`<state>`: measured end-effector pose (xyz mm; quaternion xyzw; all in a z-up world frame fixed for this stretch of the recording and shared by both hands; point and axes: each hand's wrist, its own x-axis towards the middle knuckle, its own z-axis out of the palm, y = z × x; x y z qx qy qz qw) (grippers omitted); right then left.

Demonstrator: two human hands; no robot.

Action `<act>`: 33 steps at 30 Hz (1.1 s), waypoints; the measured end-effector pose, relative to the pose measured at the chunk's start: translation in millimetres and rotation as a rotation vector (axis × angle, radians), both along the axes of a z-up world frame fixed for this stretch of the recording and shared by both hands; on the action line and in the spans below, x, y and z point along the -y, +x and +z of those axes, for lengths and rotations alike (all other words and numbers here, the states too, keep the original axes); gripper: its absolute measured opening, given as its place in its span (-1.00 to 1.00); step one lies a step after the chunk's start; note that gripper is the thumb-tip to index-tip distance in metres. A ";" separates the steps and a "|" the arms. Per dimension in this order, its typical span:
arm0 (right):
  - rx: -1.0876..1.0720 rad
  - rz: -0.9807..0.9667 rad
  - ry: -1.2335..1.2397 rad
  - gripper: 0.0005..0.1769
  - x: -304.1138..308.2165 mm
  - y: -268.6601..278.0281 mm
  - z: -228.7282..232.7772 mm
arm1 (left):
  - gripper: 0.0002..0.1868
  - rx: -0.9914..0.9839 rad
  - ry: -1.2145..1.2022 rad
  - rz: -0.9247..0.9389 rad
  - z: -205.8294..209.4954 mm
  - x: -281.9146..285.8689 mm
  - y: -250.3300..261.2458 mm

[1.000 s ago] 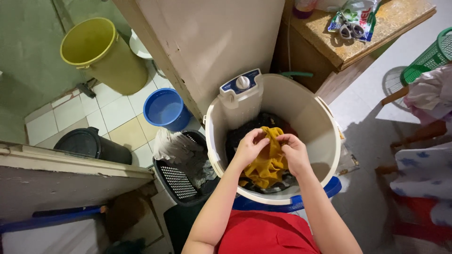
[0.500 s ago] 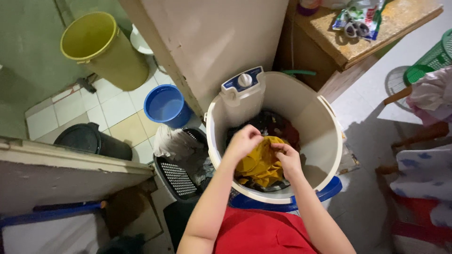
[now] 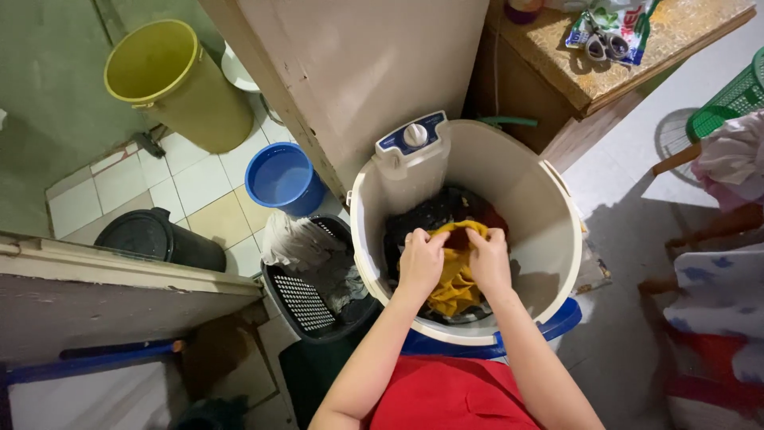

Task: Sort and remove clothes from a compact washing machine tub.

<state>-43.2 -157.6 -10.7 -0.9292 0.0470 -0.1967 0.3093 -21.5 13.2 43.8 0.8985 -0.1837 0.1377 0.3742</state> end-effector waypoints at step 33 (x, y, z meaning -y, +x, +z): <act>-0.258 0.576 0.292 -0.34 -55.9 -11.2 48.4 | -0.60 -0.636 -0.156 -0.390 -172.6 35.9 34.7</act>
